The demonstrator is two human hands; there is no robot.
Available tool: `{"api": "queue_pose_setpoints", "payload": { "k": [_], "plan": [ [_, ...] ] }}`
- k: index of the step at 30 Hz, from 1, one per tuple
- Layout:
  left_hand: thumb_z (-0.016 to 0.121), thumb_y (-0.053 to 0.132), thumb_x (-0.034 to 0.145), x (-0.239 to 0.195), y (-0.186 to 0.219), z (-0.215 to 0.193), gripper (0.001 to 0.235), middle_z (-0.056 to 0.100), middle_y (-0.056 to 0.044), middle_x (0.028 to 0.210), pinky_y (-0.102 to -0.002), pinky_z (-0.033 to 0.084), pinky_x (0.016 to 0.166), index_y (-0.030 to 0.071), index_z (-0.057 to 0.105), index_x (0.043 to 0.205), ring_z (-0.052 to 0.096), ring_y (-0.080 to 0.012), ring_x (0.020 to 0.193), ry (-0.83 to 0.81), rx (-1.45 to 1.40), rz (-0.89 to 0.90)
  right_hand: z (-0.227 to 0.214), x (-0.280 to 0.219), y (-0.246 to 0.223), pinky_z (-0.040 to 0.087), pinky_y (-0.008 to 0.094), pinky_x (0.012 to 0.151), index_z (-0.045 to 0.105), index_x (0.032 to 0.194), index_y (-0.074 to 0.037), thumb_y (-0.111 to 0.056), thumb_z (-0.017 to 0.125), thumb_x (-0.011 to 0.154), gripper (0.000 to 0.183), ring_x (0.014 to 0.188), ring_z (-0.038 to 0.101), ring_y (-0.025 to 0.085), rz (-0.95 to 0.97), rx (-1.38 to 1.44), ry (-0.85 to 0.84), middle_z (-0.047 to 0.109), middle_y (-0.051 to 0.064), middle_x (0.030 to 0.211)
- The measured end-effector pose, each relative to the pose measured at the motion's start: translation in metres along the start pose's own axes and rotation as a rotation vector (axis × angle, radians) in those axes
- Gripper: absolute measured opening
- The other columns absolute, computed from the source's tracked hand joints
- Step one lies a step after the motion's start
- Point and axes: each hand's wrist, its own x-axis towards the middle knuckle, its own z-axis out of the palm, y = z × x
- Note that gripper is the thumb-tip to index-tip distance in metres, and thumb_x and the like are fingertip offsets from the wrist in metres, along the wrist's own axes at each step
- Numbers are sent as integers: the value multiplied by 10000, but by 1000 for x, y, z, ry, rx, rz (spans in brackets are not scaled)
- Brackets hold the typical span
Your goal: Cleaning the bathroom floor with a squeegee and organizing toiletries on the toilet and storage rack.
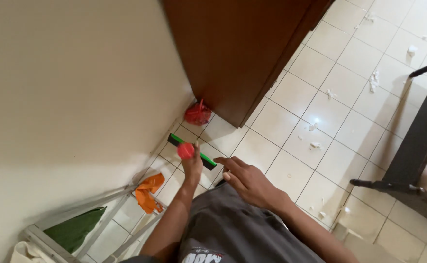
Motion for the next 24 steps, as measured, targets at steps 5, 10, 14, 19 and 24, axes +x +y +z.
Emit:
{"api": "queue_pose_setpoints", "payload": {
  "k": [5, 10, 14, 19, 24],
  "plan": [
    [614, 278, 1022, 62, 89, 24, 262, 526, -43, 718, -351, 406, 612, 37, 589, 1121, 471, -158, 645, 50, 142, -29, -34, 1, 40, 563, 454, 882, 536, 1405, -99, -381, 369, 1063, 473, 1014, 726, 338, 89, -103, 58, 655, 188, 1243],
    [694, 376, 998, 140, 73, 19, 353, 698, -61, 780, -316, 503, 676, 32, 658, 928, 613, -160, 717, 4, 247, 73, -40, -18, 68, 552, 457, 861, 584, 1344, -107, -379, 415, 1032, 447, 1042, 710, 360, 309, -178, 206, 689, 183, 1207],
    [685, 528, 958, 198, 68, 19, 506, 740, -68, 760, -332, 542, 673, 30, 695, 870, 704, -176, 693, -5, 474, -69, -35, -34, 82, 550, 444, 833, 601, 1339, -112, -393, 404, 1039, 456, 967, 721, 324, 420, -155, 265, 716, 161, 1142],
    [586, 702, 945, 260, 63, 28, 743, 739, -130, 780, -355, 555, 712, -19, 753, 884, 711, -228, 721, -320, 562, -131, -16, -27, 87, 578, 378, 780, 621, 1339, -113, -419, 381, 1041, 490, 792, 703, 212, 547, 161, 444, 729, 111, 849],
    [610, 678, 939, 314, 66, 54, 669, 747, -75, 810, -348, 537, 727, 23, 742, 959, 726, -200, 750, -241, 554, -184, -4, 9, 56, 582, 375, 763, 625, 1325, -104, -398, 408, 1032, 469, 785, 706, 210, 541, 152, 512, 729, 102, 838]
  ]
}}
